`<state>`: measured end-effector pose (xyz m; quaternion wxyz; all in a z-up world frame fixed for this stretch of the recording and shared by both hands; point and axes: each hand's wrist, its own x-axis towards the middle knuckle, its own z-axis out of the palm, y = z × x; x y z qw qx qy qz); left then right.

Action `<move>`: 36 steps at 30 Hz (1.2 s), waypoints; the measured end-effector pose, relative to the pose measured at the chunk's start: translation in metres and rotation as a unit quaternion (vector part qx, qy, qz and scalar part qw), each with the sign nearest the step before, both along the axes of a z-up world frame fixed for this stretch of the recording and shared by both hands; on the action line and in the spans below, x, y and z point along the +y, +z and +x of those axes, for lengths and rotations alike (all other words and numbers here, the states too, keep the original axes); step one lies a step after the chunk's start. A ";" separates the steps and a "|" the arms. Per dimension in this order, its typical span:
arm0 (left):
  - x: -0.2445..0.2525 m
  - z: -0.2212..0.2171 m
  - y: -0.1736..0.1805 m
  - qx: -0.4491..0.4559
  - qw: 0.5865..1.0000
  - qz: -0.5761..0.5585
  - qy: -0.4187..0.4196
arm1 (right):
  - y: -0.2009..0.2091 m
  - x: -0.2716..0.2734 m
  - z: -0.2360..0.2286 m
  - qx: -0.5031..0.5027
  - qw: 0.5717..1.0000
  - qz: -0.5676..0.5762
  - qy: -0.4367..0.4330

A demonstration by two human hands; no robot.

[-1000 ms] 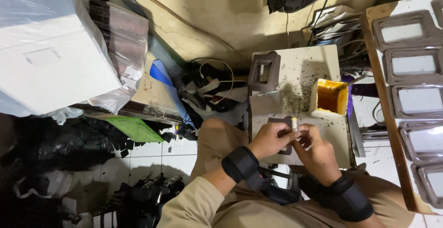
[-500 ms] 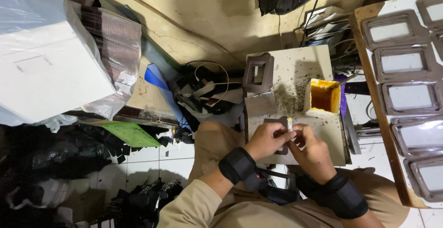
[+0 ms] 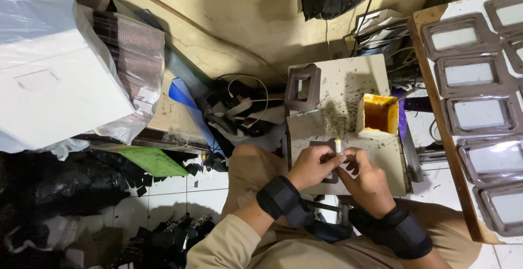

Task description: Applying glue to the edges of small leather frames for assembly using a manual applicator.

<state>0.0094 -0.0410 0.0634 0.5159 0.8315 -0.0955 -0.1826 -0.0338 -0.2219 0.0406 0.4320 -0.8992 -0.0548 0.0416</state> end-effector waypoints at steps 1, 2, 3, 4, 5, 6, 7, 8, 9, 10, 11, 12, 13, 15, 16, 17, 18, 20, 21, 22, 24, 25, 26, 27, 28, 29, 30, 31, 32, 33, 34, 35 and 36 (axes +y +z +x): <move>0.000 0.000 0.002 0.004 1.000 0.004 0.004 | 0.003 0.001 0.000 -0.009 1.000 0.011 -0.005; 0.001 0.000 0.003 0.009 1.000 0.008 0.007 | 0.005 0.001 0.000 -0.018 1.000 0.022 -0.010; 0.002 0.001 0.003 0.008 1.000 0.008 0.007 | 0.002 0.000 -0.001 -0.019 1.000 0.021 -0.010; 0.002 0.001 0.002 0.012 1.000 0.013 0.013 | -0.001 -0.002 -0.001 -0.021 1.000 0.011 -0.017; 0.003 0.001 0.001 0.017 1.000 0.018 0.019 | -0.004 -0.003 -0.002 -0.024 0.999 0.000 -0.024; 0.004 0.001 0.001 0.016 1.000 0.017 0.018 | -0.004 -0.005 -0.002 -0.025 0.999 -0.001 -0.025; 0.005 0.001 0.000 -0.006 1.000 0.013 0.017 | -0.004 -0.006 -0.002 -0.065 0.998 -0.019 -0.017; 0.007 0.001 0.000 -0.028 0.999 0.010 0.015 | -0.003 -0.008 -0.003 -0.106 0.994 -0.036 -0.010; 0.009 0.000 -0.001 -0.029 0.999 0.008 0.014 | 0.005 -0.009 -0.003 -0.107 0.993 -0.038 -0.011; 0.010 0.000 -0.002 -0.037 0.999 -0.005 0.016 | 0.013 -0.011 -0.003 -0.105 0.994 -0.033 0.003; 0.012 0.000 -0.003 -0.045 0.999 -0.017 0.018 | 0.022 -0.013 -0.004 -0.103 0.994 -0.028 0.017; 0.014 -0.001 -0.003 -0.046 0.999 -0.019 0.015 | 0.026 -0.014 -0.007 -0.104 0.994 -0.030 0.014; 0.016 -0.001 -0.004 -0.036 0.999 -0.031 0.025 | 0.030 -0.016 -0.009 -0.086 0.996 -0.032 -0.001; 0.018 -0.002 -0.003 -0.027 0.998 -0.046 0.029 | 0.036 -0.025 -0.016 -0.070 0.997 -0.038 -0.023; 0.019 -0.002 -0.002 -0.030 0.998 -0.039 0.027 | 0.038 -0.030 -0.020 -0.034 0.997 -0.049 -0.041; 0.021 -0.003 -0.001 -0.034 0.999 -0.032 0.024 | 0.040 -0.036 -0.025 0.003 0.996 -0.061 -0.059; 0.021 -0.004 0.004 -0.036 0.999 -0.035 0.019 | 0.042 -0.045 -0.029 0.000 0.996 -0.063 -0.064; 0.021 -0.005 0.013 -0.008 0.998 -0.057 0.020 | 0.045 -0.062 -0.038 -0.038 0.994 -0.079 -0.062; 0.021 -0.006 0.013 -0.010 0.998 -0.060 0.016 | 0.050 -0.072 -0.044 -0.039 0.994 -0.082 -0.066; 0.021 -0.007 0.013 -0.015 0.998 -0.055 0.011 | 0.054 -0.081 -0.050 -0.056 0.993 -0.063 -0.079; 0.022 -0.009 0.014 -0.021 0.998 -0.052 0.002 | 0.065 -0.100 -0.062 -0.074 0.991 -0.047 -0.096; 0.021 -0.010 0.015 -0.014 0.998 -0.056 0.005 | 0.072 -0.110 -0.068 -0.041 0.989 -0.025 -0.137; 0.020 -0.011 0.016 -0.006 0.998 -0.059 0.007 | 0.078 -0.120 -0.075 -0.008 0.984 -0.003 -0.178; 0.022 -0.012 0.016 -0.007 0.998 -0.062 0.003 | 0.083 -0.133 -0.080 -0.010 0.983 -0.006 -0.182; 0.022 -0.013 0.016 -0.006 0.997 -0.075 0.002 | 0.088 -0.148 -0.086 -0.018 0.976 -0.057 -0.208; 0.022 -0.014 0.016 -0.004 0.996 -0.087 0.000 | 0.094 -0.162 -0.092 -0.025 0.966 -0.108 -0.233; 0.022 -0.015 0.011 -0.006 0.996 -0.092 -0.008 | 0.093 -0.179 -0.095 -0.028 0.964 -0.112 -0.241; 0.022 -0.015 0.006 -0.013 0.995 -0.095 -0.002 | 0.093 -0.197 -0.099 -0.076 0.950 -0.158 -0.258; 0.023 -0.015 0.001 -0.020 0.995 -0.097 0.005 | 0.092 -0.214 -0.102 -0.124 0.932 -0.204 -0.274; 0.021 -0.014 0.000 -0.023 0.995 -0.101 -0.003 | 0.083 -0.236 -0.099 -0.126 0.928 -0.207 -0.282; 0.020 -0.015 -0.001 0.019 0.994 -0.102 0.015 | 0.074 -0.257 -0.097 -0.142 0.939 -0.118 -0.290; 0.020 -0.015 -0.002 0.061 0.992 -0.102 0.034 | 0.066 -0.279 -0.095 -0.158 0.942 -0.027 -0.294; 0.020 -0.017 0.000 0.061 0.992 -0.104 0.025 | 0.064 -0.292 -0.094 -0.159 0.940 -0.030 -0.302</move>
